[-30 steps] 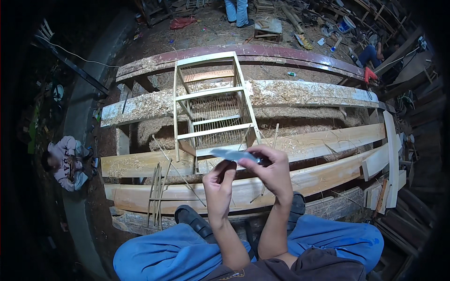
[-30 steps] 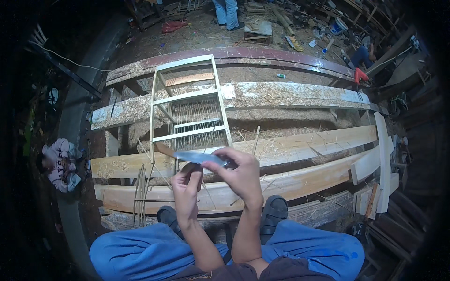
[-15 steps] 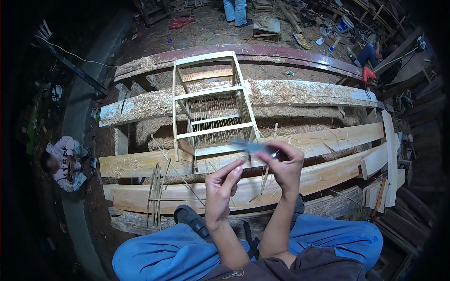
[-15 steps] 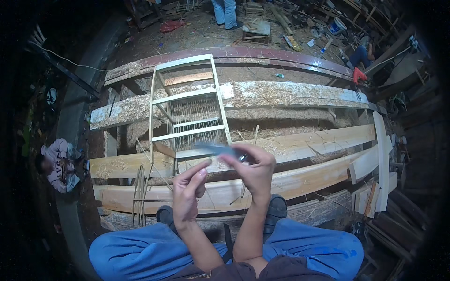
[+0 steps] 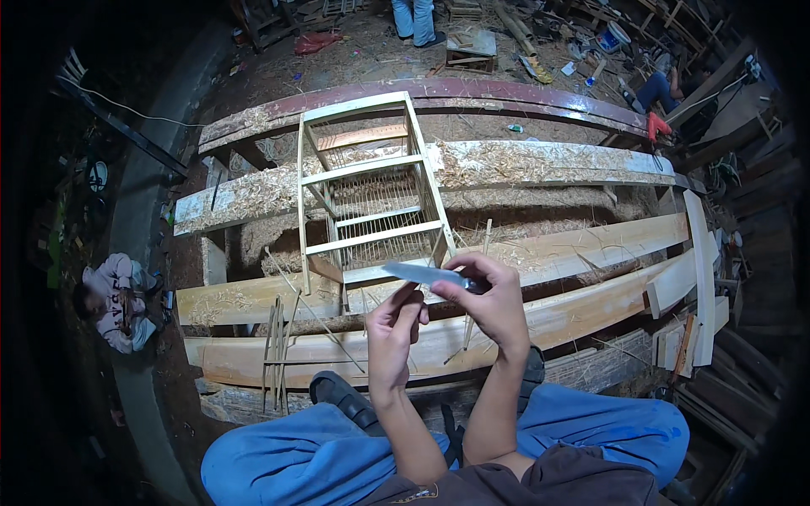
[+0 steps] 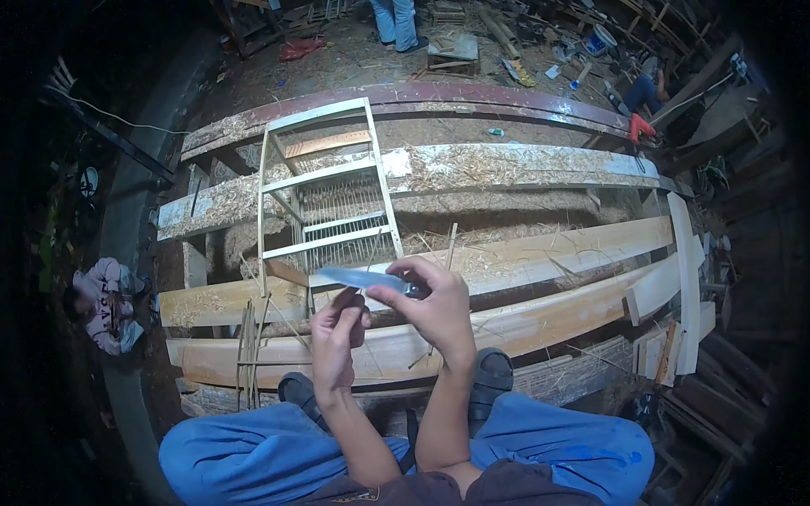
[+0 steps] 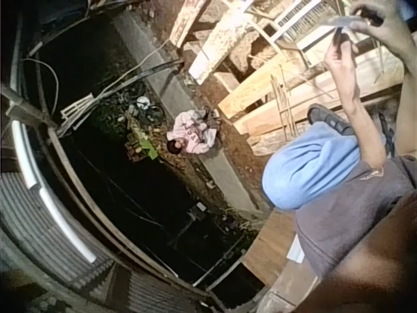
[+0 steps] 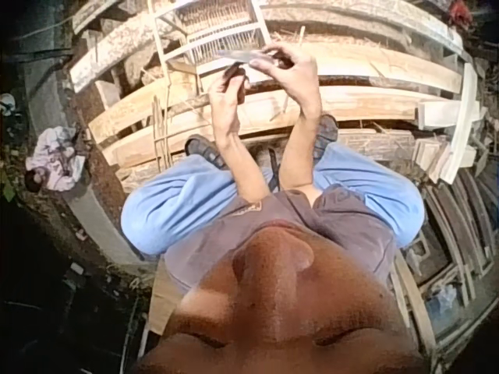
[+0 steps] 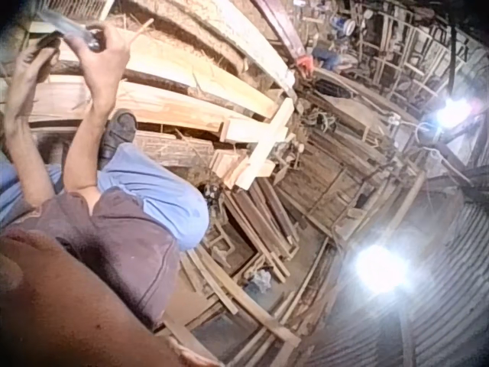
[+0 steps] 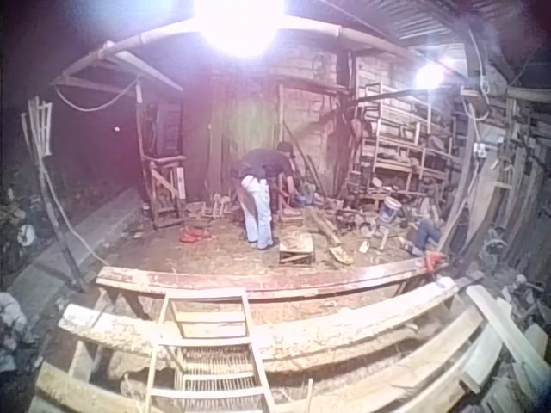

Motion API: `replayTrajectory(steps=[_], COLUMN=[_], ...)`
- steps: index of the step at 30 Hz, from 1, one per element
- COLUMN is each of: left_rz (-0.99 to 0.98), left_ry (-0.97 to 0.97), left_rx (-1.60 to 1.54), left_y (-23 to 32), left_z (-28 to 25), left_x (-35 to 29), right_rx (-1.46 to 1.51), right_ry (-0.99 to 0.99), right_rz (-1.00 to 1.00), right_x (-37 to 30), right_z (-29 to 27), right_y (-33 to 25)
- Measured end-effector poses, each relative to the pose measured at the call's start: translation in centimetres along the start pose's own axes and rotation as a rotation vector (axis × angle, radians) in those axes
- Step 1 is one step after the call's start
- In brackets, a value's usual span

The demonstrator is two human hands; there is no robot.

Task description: The person weaves thin wooden strips into a wooden frame using a knife to trim and guide the strips.

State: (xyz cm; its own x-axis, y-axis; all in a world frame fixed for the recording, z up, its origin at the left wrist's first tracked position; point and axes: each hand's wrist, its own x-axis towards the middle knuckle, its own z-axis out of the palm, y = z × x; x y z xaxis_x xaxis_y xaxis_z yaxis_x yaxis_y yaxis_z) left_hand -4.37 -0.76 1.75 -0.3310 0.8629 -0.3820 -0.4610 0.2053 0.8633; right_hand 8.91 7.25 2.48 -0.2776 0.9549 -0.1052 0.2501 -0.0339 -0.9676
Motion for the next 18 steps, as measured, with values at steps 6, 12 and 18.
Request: replayTrajectory(steps=[6, 12, 18], left_rz=[-0.001, 0.030, -0.036], left_ry=[-0.046, -0.031, -0.077], left_rx=[-0.012, -0.008, -0.038], left_y=[0.0, -0.7, -0.2], left_z=[0.2, 0.5, -0.5], left_x=[0.1, 0.4, -0.2], right_rx=[-0.130, 0.027, -0.088], right_ry=[-0.054, -0.130, -0.099], right_rz=[-0.091, -0.051, -0.042], right_x=[0.2, 0.2, 0.0], right_z=[-0.1, -0.1, -0.6], right_y=[0.1, 0.5, -0.3])
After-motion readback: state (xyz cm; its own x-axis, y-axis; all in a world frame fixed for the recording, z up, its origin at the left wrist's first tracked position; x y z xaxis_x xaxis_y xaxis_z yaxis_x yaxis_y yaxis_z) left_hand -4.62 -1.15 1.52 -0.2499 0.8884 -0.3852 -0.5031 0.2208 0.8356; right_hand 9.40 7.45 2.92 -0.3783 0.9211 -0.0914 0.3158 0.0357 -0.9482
